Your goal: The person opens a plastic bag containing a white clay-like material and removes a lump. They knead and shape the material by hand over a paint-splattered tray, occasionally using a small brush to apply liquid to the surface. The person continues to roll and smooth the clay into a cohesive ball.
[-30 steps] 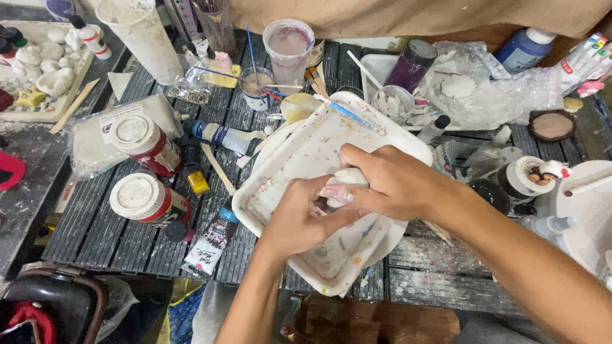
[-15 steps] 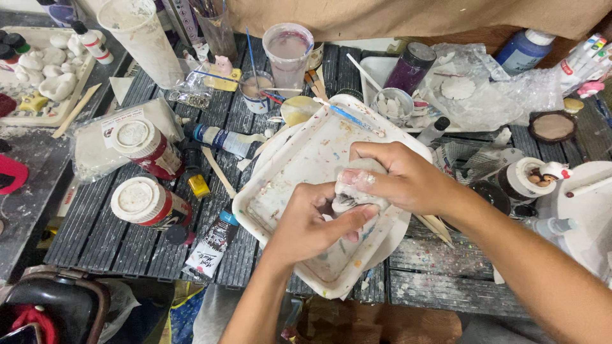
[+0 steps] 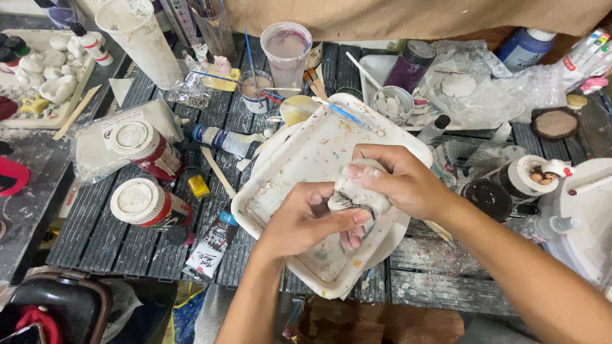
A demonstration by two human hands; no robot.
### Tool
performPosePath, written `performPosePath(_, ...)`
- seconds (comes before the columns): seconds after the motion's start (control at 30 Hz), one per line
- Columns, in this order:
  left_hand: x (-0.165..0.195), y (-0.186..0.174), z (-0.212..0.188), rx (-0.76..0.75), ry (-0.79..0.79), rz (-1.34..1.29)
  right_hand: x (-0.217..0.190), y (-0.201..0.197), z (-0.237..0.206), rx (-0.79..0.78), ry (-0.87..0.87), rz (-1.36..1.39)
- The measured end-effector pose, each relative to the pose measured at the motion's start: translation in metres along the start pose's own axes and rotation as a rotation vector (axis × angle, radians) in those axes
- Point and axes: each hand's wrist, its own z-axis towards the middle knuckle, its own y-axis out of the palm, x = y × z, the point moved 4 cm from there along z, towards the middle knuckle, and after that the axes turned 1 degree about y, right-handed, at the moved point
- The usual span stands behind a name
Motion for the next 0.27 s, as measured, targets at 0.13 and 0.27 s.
performPosePath(0.13, 0.009, -0.001, -0.002, -0.087, -0.023, -0.063, 0.022, -0.008, 0.001, 0.175, 0.141, 0.203)
performPosePath(0.27, 0.019, -0.008, -0.009, -0.090, 0.092, 0.045, 0.041, -0.020, -0.011, 0.140, 0.089, 0.489)
